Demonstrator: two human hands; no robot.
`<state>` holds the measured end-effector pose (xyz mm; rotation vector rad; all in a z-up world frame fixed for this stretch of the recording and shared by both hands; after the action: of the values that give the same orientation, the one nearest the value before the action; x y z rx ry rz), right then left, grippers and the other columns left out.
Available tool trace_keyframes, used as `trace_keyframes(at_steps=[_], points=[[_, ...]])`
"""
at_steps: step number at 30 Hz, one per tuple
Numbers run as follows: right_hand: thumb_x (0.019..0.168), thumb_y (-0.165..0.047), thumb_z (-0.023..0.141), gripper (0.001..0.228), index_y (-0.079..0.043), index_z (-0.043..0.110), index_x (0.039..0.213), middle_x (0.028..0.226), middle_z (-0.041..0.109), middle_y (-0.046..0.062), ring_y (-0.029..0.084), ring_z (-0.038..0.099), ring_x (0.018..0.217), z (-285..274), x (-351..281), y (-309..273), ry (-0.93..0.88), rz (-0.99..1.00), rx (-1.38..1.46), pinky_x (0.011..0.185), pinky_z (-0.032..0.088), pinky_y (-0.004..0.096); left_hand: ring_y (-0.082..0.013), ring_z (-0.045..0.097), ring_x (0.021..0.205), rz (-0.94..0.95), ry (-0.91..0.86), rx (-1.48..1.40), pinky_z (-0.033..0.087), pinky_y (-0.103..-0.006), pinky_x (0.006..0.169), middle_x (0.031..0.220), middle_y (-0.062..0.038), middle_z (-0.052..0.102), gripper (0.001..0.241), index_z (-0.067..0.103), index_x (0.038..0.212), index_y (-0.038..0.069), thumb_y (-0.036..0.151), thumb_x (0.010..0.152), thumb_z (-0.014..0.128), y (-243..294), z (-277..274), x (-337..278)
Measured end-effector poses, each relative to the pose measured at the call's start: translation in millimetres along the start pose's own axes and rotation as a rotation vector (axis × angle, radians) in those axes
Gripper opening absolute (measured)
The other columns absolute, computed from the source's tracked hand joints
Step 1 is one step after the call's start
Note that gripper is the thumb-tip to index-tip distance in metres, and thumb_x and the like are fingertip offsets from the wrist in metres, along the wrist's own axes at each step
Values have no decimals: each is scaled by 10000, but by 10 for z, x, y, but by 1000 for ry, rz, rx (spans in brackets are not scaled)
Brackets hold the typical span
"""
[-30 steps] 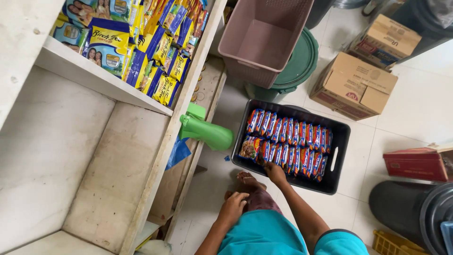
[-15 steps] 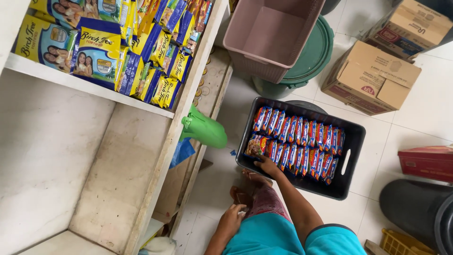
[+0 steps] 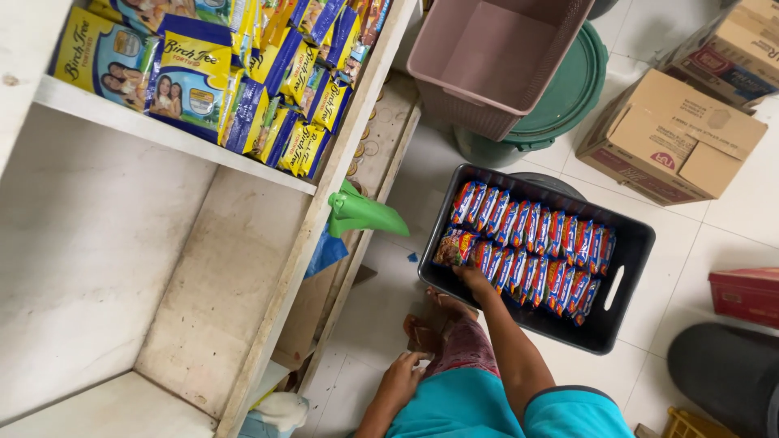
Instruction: The recorder is taking instant noodle packets from a plastic crate on the floor and neatly arranging them on wooden grocery store shelves.
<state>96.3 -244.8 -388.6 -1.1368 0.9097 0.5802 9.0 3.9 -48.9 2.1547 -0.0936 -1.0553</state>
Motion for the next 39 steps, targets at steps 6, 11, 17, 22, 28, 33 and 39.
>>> trace_keyframes(at_steps=[6,11,17,22,28,33,39], points=[[959,-316,637,521,-50,601,1406,1301,676,89,196,610,1148,192,-1135,-770,-64,10,-6,947,482,351,-328,681,1094,-17,-9,-22,546,-414,951,1212,-153,669,285,686,1233,119,136,952,644,-102,49,110],[998,-300,634,517,1,582,1416,1361,646,139,251,598,1255,97,-1626,-1170,-135,-236,38,1058,497,407,-323,678,1074,56,21,-53,540,-414,944,1190,-158,685,329,676,1268,105,186,950,682,-236,122,214],[965,-299,605,516,4,592,1382,1377,650,108,245,595,1287,518,-3147,-1853,-407,-270,-120,1091,466,406,-248,690,975,-75,-61,-866,572,-402,860,1168,-129,678,465,621,1388,162,384,981,655,-683,291,556],[996,-300,628,479,95,684,1262,1388,609,173,306,582,1289,666,-3723,-1833,-844,-375,-6,1099,483,494,-255,703,1056,-68,12,-1499,575,-446,906,1285,-109,656,600,537,1422,175,509,932,624,-95,-425,310],[1029,-260,625,436,115,698,1238,1360,598,205,322,561,1316,982,-3909,-1829,-1016,-344,68,1087,474,518,-281,692,1155,207,-60,-1629,564,-476,988,1300,-146,666,625,511,1435,135,470,928,660,358,-872,-40],[1004,-286,617,512,116,627,1320,1401,614,201,315,574,1304,1280,-4022,-2000,-939,-369,38,1104,467,474,-237,708,1131,223,-112,-1534,588,-429,975,1265,-114,695,564,531,1400,55,355,952,696,312,-799,-202],[953,-274,610,662,-48,417,1545,1378,594,137,254,583,1254,1721,-4150,-2114,-644,-321,-94,1048,481,416,-193,734,1017,212,221,-1461,610,-362,889,1150,-95,729,439,596,1296,31,174,910,747,92,-909,-255]])
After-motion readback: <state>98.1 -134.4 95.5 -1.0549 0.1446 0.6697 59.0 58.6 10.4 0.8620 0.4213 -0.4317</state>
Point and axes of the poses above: each hand's wrist, its own x-axis towards the middle knuckle, its own z-axis out of the palm, y = z × x, the point moved 7 cm from there along x, towards the middle knuckle
